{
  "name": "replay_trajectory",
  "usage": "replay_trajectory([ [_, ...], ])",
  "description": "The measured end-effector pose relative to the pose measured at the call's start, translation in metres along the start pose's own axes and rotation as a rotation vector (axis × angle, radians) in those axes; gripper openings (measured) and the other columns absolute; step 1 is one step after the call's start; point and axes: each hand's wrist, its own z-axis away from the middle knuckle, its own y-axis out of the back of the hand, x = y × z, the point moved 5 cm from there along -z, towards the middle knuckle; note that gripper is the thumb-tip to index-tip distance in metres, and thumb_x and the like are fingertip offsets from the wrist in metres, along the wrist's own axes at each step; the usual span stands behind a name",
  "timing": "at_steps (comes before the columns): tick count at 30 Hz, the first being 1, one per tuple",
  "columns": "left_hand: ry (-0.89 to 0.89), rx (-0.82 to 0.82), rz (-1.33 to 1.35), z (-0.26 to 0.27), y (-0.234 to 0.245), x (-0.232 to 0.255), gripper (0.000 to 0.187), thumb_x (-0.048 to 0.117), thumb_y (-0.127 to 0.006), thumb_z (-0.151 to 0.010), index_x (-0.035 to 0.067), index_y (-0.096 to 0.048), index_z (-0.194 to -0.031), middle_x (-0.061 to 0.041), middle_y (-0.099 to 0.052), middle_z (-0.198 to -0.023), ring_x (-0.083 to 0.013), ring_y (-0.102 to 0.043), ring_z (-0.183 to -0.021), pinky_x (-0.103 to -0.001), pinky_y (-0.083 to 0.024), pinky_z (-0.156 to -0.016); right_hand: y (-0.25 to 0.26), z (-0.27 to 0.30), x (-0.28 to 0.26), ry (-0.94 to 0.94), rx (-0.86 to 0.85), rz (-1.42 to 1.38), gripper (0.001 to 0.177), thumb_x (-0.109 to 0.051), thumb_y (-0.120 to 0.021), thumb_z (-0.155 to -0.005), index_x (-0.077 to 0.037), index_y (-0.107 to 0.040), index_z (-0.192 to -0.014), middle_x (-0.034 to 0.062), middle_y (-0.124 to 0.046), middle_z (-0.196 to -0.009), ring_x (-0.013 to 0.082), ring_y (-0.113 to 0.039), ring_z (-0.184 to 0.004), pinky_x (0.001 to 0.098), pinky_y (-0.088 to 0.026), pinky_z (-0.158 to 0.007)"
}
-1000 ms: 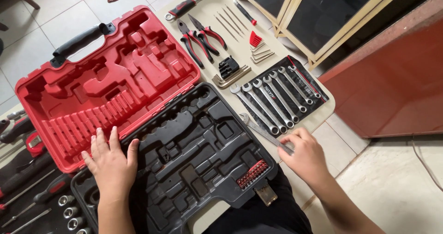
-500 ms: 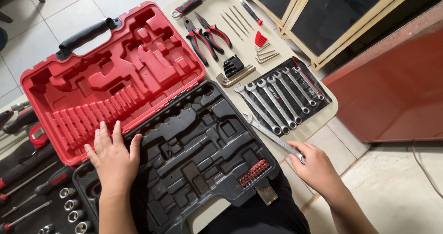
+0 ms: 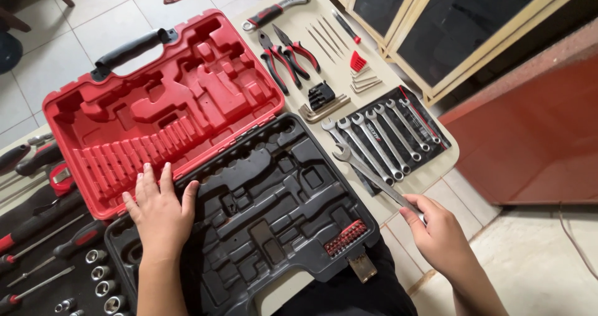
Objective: The person picks up several wrenches from a table and places them into designated slots in a red toolbox. The person then picks up a small red brush and places it into a slot in a black tool tray.
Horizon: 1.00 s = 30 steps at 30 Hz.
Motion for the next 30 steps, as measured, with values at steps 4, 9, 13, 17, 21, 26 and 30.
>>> replay_trajectory([
  [4, 0.033, -0.033, 0.025, -0.001, 0.003, 0.002, 0.079, 0.067, -0.035, -0.099, 0.013, -0.039, -0.157, -0.024, -0.025, -0.167, -0.0421, -0.023, -0.152, -0.064, -0.005, -0.121, 0.007, -0.001, -0.034, 0.056, 0.041, -0.076, 0.041, -0.032, -0.059, -0.096, -0.011, -0.068, -0.130, 0.0015, -0.077, -0.117, 0.0192, -0.064, -0.077, 0.0323, -0.049, -0.075],
  [9, 0.023, -0.011, 0.022, -0.001, 0.003, 0.002, 0.076, 0.065, -0.037, -0.099, 0.014, -0.040, -0.156, -0.023, -0.026, -0.167, -0.0406, -0.025, -0.152, -0.063, -0.007, -0.121, 0.007, -0.005, -0.081, 0.153, 0.035, -0.189, 0.037, -0.031, -0.060, -0.095, -0.010, -0.069, -0.124, 0.0017, -0.078, -0.115, 0.0161, -0.069, -0.100, 0.0314, -0.050, -0.083],
  [13, 0.041, -0.005, 0.016, -0.003, 0.001, -0.001, 0.078, 0.067, -0.037, -0.098, 0.016, -0.040, -0.156, -0.022, -0.025, -0.167, -0.0389, -0.023, -0.153, -0.062, -0.006, -0.122, 0.004, -0.013, -0.120, 0.228, -0.016, -0.282, 0.034, -0.028, -0.062, -0.095, -0.009, -0.071, -0.122, 0.0007, -0.077, -0.103, 0.0121, -0.065, -0.078, 0.0264, -0.051, -0.072],
  [17, 0.021, 0.070, 0.001, 0.002, -0.004, -0.002, 0.077, 0.070, -0.039, -0.099, 0.016, -0.045, -0.155, -0.022, -0.033, -0.164, -0.0382, -0.031, -0.151, -0.063, -0.011, -0.122, -0.006, -0.029, -0.148, 0.393, -0.110, -0.457, 0.029, -0.019, -0.061, -0.099, -0.003, -0.070, -0.121, 0.0017, -0.063, -0.074, 0.0091, -0.050, -0.058, 0.0258, -0.046, -0.056],
  [21, 0.004, 0.147, -0.008, 0.004, -0.005, -0.002, 0.077, 0.071, -0.044, -0.099, 0.016, -0.051, -0.153, -0.022, -0.041, -0.161, -0.0382, -0.038, -0.149, -0.064, -0.016, -0.122, -0.027, -0.058, -0.159, 0.517, -0.278, -0.702, 0.027, -0.012, -0.056, -0.103, 0.007, -0.066, -0.120, 0.0041, -0.054, -0.069, 0.0109, -0.050, -0.062, 0.0252, -0.049, -0.059],
  [26, 0.013, 0.158, 0.002, 0.002, -0.008, -0.003, 0.077, 0.071, -0.044, -0.099, 0.016, -0.050, -0.152, -0.022, -0.041, -0.160, -0.0380, -0.037, -0.150, -0.064, -0.015, -0.122, -0.025, -0.060, -0.194, 0.547, -0.350, -0.740, 0.029, -0.014, -0.055, -0.105, 0.007, -0.065, -0.123, 0.0034, -0.051, -0.072, 0.0105, -0.048, -0.063, 0.0248, -0.048, -0.063],
  [30, 0.011, 0.158, 0.025, 0.003, -0.004, 0.000, 0.077, 0.071, -0.045, -0.098, 0.016, -0.050, -0.152, -0.022, -0.041, -0.160, -0.0381, -0.036, -0.150, -0.064, -0.015, -0.122, -0.026, -0.058, -0.218, 0.578, -0.367, -0.724, 0.029, -0.014, -0.055, -0.105, 0.007, -0.063, -0.124, 0.0053, -0.049, -0.073, 0.0129, -0.048, -0.064, 0.0268, -0.047, -0.064],
])
